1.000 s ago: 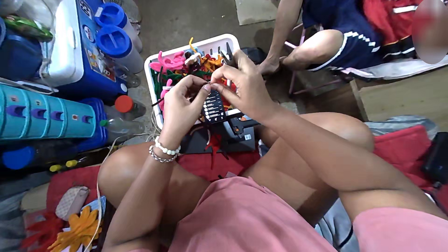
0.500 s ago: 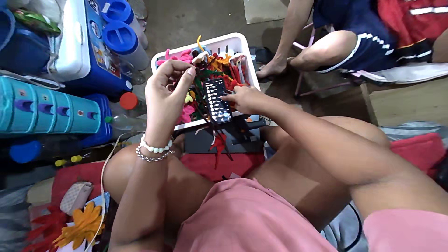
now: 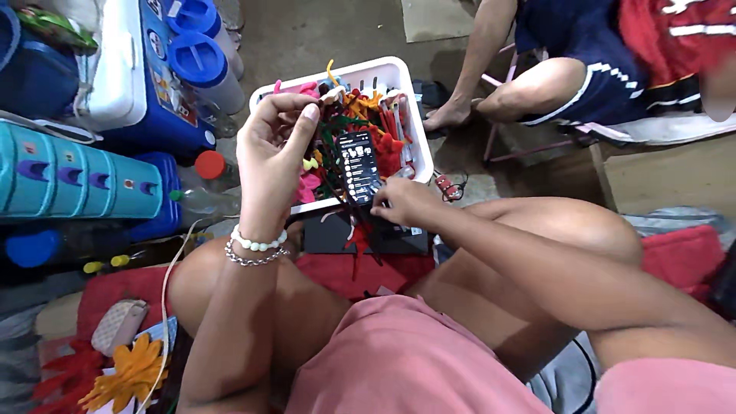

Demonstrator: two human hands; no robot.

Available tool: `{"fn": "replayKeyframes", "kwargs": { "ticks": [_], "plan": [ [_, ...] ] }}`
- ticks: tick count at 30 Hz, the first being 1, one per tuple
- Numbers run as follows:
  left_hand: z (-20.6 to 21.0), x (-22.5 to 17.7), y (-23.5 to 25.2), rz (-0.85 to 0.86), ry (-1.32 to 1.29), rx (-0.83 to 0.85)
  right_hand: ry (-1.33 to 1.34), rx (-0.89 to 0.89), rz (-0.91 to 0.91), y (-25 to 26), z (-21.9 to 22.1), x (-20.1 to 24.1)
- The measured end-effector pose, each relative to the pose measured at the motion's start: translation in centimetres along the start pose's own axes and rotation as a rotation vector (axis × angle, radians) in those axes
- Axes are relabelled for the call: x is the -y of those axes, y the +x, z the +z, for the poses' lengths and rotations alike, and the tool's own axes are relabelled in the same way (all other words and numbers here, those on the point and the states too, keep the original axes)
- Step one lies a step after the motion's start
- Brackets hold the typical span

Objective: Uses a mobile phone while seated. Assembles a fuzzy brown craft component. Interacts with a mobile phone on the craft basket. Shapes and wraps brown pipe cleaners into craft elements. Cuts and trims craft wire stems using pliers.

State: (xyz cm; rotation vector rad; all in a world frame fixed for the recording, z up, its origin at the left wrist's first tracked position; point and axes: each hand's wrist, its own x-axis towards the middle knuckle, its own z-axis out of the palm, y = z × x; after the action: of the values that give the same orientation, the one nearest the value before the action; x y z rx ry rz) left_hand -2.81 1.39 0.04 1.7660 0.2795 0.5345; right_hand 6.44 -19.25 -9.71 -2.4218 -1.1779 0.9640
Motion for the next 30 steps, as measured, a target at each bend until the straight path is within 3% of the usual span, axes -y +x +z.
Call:
{"fn": "replayKeyframes", "kwargs": {
  "ticks": [2,4,14,21,26,30],
  "plan": [
    [-0.1,0.0,0.0,-0.004,0.000,-0.018,-0.077,0.123,0.066,-0.6,0.3,1.0],
    [-0.3,0.1,0.1,-0.025,0.002,-0.032,-0.142,0.132,0.079,-1.1,1.0,1.5],
    [0.0,0.3,0.1,-0.107,0.002,-0.058,-0.125,0.011,0.069,-0.1,3.0,2.8],
    [-0.5,0.8,0.1,0.046,0.161,0.011,0.000,-0.107,0.044,-0.5,0.5,2.8],
    [0.2,0.2,-0.4,0.032,0.232,0.010,-0.141,0.032,0.060,0.2,2.0,3.4],
    [0.4,0.9,0.0,0.054,0.155,-0.011,-0.308,-0.072,-0.016,1.0,3.9,3.5]
  ]
}}
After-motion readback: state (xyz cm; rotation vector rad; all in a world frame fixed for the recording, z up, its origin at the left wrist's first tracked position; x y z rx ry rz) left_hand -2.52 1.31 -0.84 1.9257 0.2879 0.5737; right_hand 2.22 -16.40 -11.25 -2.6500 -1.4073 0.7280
